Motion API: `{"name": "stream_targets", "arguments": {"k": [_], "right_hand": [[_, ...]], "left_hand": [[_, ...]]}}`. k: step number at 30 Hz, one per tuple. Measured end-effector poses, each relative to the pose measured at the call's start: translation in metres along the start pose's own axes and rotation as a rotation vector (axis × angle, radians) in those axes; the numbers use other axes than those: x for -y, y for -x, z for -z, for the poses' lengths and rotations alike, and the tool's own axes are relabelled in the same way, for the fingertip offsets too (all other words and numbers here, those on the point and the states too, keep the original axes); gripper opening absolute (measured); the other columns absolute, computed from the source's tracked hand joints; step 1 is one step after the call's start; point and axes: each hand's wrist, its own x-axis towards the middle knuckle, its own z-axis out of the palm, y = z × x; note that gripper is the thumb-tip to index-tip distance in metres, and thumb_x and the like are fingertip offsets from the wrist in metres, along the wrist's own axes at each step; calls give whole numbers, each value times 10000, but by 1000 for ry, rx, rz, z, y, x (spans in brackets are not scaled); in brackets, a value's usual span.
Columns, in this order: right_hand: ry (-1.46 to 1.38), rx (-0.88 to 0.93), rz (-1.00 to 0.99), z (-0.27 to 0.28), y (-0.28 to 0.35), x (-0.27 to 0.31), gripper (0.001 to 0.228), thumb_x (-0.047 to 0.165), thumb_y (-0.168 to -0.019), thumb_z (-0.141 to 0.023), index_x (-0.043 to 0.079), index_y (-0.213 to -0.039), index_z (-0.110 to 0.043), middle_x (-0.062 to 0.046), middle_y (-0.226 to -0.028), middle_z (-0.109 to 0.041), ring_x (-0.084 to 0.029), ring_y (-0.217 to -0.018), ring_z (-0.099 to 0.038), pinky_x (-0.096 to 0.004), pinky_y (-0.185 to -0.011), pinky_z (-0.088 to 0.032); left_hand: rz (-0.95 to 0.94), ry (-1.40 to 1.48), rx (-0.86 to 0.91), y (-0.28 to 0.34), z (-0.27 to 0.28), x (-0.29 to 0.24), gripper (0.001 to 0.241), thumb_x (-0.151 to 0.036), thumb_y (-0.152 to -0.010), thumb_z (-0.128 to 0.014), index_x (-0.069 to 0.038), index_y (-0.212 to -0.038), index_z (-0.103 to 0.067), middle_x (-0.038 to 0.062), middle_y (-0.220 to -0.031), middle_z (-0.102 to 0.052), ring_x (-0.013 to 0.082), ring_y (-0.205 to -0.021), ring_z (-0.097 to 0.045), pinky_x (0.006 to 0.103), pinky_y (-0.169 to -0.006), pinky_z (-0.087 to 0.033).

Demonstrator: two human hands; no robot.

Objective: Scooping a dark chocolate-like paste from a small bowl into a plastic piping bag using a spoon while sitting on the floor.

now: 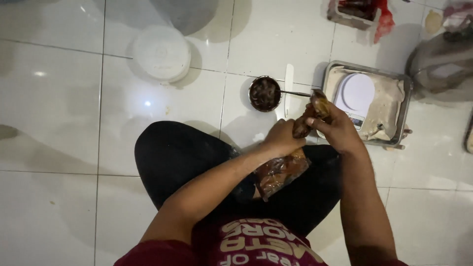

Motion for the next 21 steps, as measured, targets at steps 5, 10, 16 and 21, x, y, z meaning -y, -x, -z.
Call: {"name": "stream_targets", "arguments": {"k": [5, 10, 16, 21], "right_hand": [[-366, -140, 93, -8, 8, -20, 389, -28, -898, -752, 26, -1258, -614, -124, -1104, -672, -211, -984, -664, -389, -867, -558], [-579, -164, 167, 1, 18, -22, 407, -74, -900, -706, 63, -1250, -549, -79, -1196, -601, -216, -1012, -672, -390, -909, -601], [-411, -373, 102, 32, 30, -58, 452, 38, -970, -709, -16, -1388, -546, -192, -1182, -612, -327, -1084, -676, -454, -948, -587], [-552, -542, -131, 36, 47, -57, 337, 51, -971, -624, -39, -1292, -573, -156, -1181, -632, -267, -1085, -660, -342, -910, -569]], "left_hand": [[-45, -112, -32, 26, 44, -44, 624, -342, -826, -752, -36, -1315, -514, 248, -1183, -601, 496, -1154, -639, 571, -983, -523], [-167, -374, -105, 27, 102, -92, 396, -218, -875, -703, -120, -1226, -548, 197, -1065, -702, 448, -1077, -698, 514, -914, -574], [-204, -589, -352, -40, 160, -98, 449, -142, -912, -680, -143, -1320, -494, 218, -1294, -514, 523, -1018, -682, 611, -882, -581], [-286, -818, -538, -131, 191, -52, 299, -167, -875, -728, -55, -1114, -590, 181, -1094, -572, 427, -872, -645, 548, -789, -536]]}}
